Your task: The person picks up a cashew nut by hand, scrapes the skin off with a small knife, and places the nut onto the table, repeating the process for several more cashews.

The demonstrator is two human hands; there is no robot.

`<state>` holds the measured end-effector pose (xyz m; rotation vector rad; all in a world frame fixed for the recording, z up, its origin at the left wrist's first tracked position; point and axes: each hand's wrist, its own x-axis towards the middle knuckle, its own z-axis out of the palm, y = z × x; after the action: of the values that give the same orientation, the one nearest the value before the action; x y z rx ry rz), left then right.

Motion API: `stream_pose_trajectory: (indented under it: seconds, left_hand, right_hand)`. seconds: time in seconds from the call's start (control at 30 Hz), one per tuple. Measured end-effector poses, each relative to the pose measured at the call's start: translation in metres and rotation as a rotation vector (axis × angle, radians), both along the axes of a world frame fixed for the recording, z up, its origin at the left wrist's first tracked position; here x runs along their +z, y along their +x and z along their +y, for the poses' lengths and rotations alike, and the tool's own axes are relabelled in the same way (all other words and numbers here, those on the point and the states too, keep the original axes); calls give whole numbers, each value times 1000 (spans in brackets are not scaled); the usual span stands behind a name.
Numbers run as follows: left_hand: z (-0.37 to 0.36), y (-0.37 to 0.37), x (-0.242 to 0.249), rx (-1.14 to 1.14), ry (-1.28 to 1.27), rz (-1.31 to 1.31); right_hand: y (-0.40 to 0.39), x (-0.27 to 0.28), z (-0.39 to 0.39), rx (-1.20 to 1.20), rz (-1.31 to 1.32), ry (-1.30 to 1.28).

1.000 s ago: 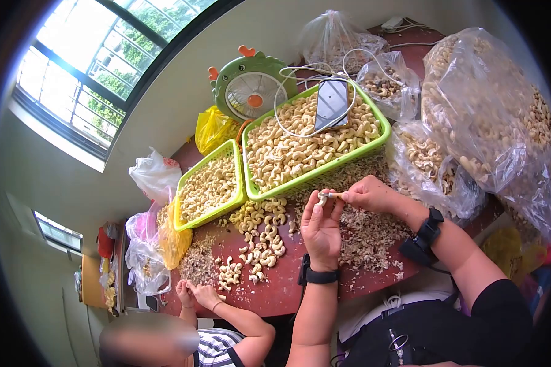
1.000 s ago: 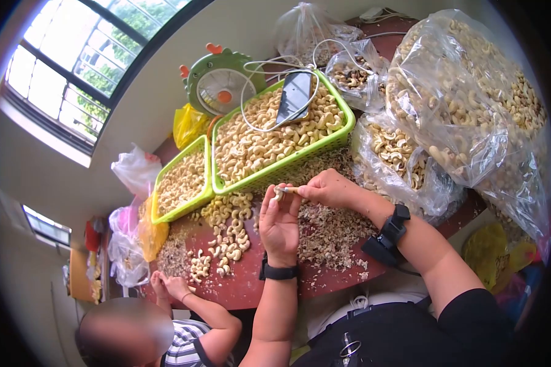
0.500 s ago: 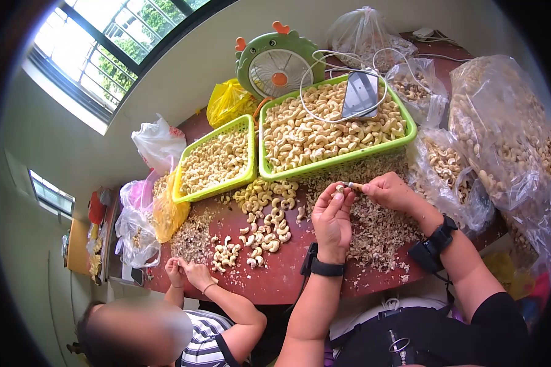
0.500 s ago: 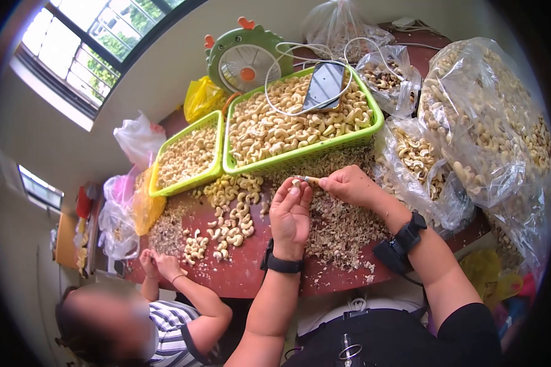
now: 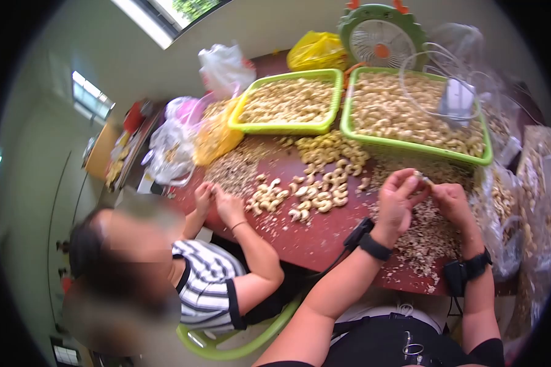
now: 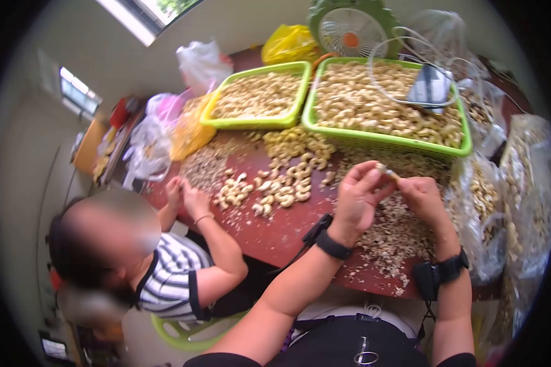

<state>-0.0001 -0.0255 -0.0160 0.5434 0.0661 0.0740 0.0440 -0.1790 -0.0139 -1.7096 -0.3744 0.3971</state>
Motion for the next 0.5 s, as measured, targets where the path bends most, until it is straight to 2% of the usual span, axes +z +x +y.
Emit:
stream_pose_trajectory:
  seconds: [0.13,0.33,0.5]
  left_hand:
    - [-2,-1,-1,-8,1,-7]
    - [-1,-2,4,26,-7,62]
    - [-1,-3,1,-9,35,0]
  right_hand:
    - [11,-21,-7,65,-86,6]
    - [18,-34,-10,37,-135,-10]
    - [19,-36,-9,64,-108,93]
